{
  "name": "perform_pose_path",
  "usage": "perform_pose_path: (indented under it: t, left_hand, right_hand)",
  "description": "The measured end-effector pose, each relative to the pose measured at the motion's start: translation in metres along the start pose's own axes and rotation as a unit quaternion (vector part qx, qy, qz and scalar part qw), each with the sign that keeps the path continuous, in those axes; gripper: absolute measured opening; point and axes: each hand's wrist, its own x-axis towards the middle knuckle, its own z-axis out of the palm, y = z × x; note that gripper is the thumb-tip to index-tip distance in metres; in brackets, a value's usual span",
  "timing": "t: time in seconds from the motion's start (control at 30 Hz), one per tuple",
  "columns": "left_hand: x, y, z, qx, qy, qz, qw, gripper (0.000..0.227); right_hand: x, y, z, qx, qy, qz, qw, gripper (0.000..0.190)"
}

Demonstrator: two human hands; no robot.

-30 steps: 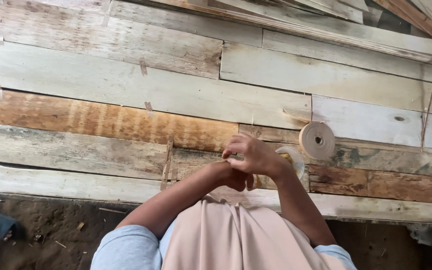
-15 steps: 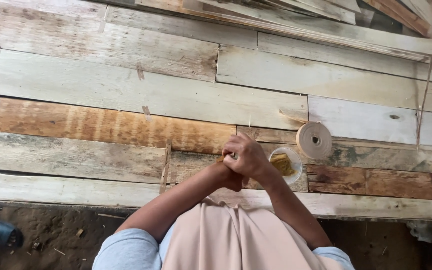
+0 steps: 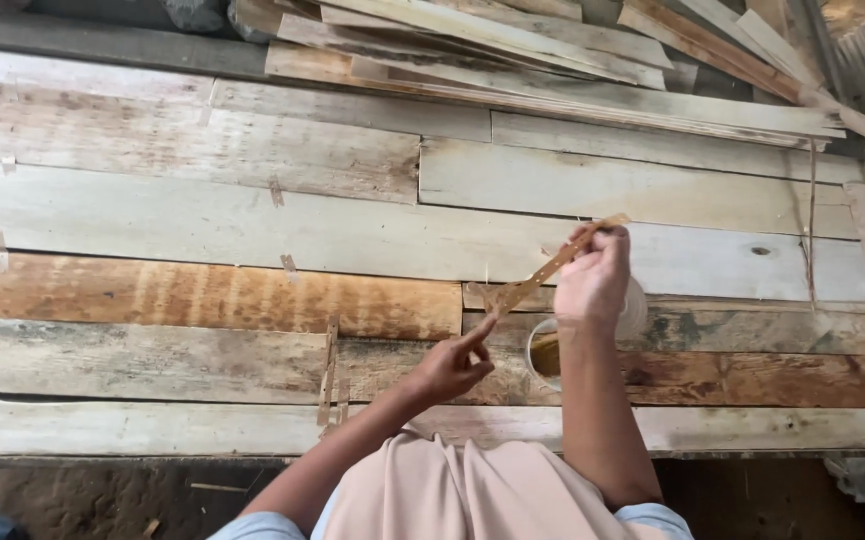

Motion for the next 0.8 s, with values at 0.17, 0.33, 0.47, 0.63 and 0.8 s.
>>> perform_pose_path:
  t: [0.17, 0.33, 0.47, 0.63, 0.8]
  left_hand:
    - [-0.002, 0.003, -0.004, -0.583, -0.031, -0.055, 0.810, 0.087]
    - [-0.001, -0.022, -0.013, -0.764, -0.048, -0.077, 0.639, 0.070]
    - [-0.002, -0.050, -0.030, -0.821, 0.103, -0.149, 0.541, 0.067]
    - [0.014, -0.010, -0.054, -0.605, 0.230, -0.039, 0.761, 0.055]
    - [0.025, 0.063, -0.089, -0.258, 0.174, 0.174, 0.934, 0.084]
  right_hand:
    - [-0.015, -0.004, 0.007, 0.046, 0.017, -0.037, 0.998, 0.008]
    - [-0.042, -0.011, 0.026, 0.044, 0.017, -0.087, 0.995, 0.010]
    - [-0.023, -0.022, 0.011, 0.064, 0.002, -0.132, 0.989, 0.009]
    - [-0.053, -0.058, 0.036, 0.021, -0.048, -0.120, 0.991, 0.009]
    - [-0.052, -0.043, 0.031, -0.021, -0.090, -0.108, 0.990, 0.007]
